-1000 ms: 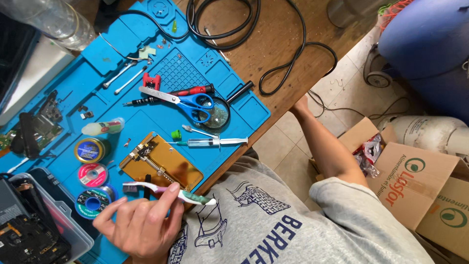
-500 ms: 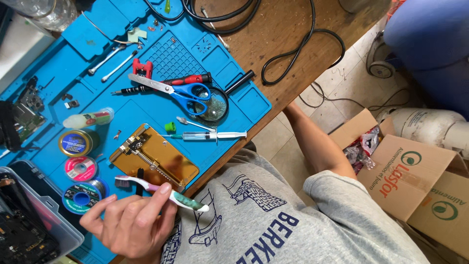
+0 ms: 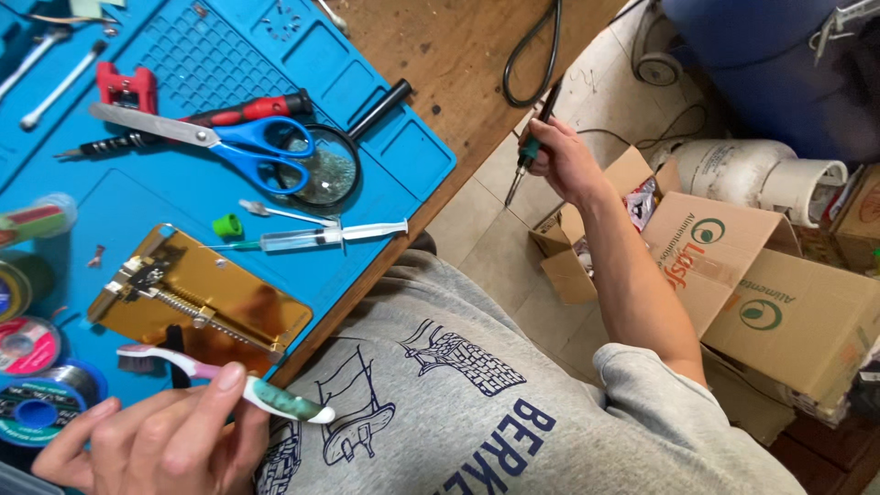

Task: The person cleans a soldering iron tip using a toothbrush and a tin of solder. They then use a screwdriver to work on a small component held in a vise on a blue workbench. The person also handles a pair of scissors and a small green tube.

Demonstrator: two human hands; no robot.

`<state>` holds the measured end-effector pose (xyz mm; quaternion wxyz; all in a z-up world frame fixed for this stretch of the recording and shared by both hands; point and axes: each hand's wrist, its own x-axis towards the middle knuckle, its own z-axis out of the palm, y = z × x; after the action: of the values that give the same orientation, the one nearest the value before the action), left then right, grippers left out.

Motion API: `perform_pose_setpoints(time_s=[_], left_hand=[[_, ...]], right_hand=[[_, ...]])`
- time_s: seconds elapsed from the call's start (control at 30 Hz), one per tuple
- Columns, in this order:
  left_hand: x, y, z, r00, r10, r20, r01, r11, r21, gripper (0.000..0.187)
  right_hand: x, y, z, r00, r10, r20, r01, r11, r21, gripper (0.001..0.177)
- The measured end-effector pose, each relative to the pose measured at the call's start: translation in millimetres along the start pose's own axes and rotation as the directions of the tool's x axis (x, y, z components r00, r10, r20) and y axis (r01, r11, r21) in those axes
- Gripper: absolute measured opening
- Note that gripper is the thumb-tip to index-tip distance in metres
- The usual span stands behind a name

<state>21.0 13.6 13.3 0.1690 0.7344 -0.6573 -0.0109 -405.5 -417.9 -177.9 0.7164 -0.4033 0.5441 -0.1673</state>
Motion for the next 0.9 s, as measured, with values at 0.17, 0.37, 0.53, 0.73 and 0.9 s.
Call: perform_pose_setpoints(time_s=[0.17,0.37,0.53,0.73,0.9], left_hand=[[-6,-13,3,0.997,0.082,0.008,-0.082,0.996,0.025,0.037],[-11,-7,-6,0.992,0.037,0.120,-0.042,0.998,0.046,0.047],[-13,-8,-9,0.985,0.028,0.173,-0.036,0.998,0.042,0.053],[-14,-6,-7,0.989,0.009,0.146,-0.014,0.999,0.029,0.048],[-13,-8,-5,0.994,0.026,0.107,-0.028,1.000,0.014,0.044]], right_hand=[[-37,-25,31,0.845,0.014,0.534,-0.102,0.986,0.135,0.026],[-53,-52,79,0.675,-0.113,0.729,-0.021,0.985,0.172,0.030],[-49,-55,79,0.675,-0.102,0.730,0.008,0.991,0.131,0.029],[-40,-54,70,0.721,-0.021,0.693,0.028,1.000,0.002,0.036],[-34,-54,68,0.745,0.019,0.667,0.033,0.997,-0.066,0.040]])
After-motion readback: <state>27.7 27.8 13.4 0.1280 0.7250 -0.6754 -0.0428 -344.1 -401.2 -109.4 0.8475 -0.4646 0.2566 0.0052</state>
